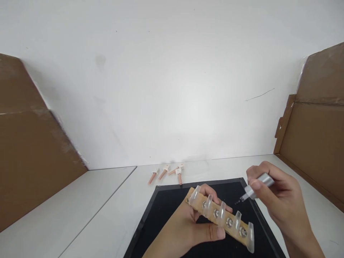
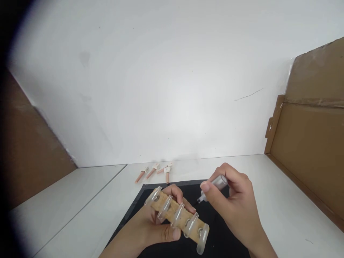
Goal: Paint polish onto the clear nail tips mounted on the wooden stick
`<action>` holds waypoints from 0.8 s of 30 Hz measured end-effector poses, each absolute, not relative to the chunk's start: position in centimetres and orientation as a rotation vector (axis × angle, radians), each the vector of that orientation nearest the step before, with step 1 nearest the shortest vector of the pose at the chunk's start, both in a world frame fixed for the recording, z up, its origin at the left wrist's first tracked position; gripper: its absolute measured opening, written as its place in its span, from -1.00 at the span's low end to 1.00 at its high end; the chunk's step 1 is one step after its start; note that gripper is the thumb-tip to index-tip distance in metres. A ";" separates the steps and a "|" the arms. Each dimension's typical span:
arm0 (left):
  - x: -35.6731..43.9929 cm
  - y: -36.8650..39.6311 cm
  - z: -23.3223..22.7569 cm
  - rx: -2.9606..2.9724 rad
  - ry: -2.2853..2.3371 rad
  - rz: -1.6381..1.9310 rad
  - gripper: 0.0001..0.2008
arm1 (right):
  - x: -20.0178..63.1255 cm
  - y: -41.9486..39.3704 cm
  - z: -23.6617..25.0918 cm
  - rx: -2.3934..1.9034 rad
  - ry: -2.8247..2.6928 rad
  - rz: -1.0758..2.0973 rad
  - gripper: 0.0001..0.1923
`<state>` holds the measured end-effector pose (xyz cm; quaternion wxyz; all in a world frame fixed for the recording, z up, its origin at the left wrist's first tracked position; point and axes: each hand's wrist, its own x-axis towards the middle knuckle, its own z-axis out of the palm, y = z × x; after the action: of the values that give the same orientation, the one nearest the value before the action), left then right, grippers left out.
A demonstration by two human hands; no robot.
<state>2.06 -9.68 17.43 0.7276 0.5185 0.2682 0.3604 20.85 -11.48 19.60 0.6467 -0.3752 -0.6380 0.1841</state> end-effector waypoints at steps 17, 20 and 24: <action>2.8 -10.1 18.7 1.330 0.734 0.824 -0.69 | 20.5 -11.5 20.8 -1.059 -1.747 0.192 -0.63; 2.7 -10.0 18.4 1.347 0.727 0.806 -0.68 | 20.7 -11.3 20.4 -1.078 -1.694 0.147 -0.64; 2.6 -10.0 18.1 1.346 0.732 0.814 -0.67 | 20.9 -11.0 20.3 -1.081 -1.625 0.148 -0.66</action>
<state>2.59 -10.00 18.05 0.6468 0.5918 0.3218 0.3576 20.89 -11.01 20.25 0.5581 -0.4583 -0.6889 0.0626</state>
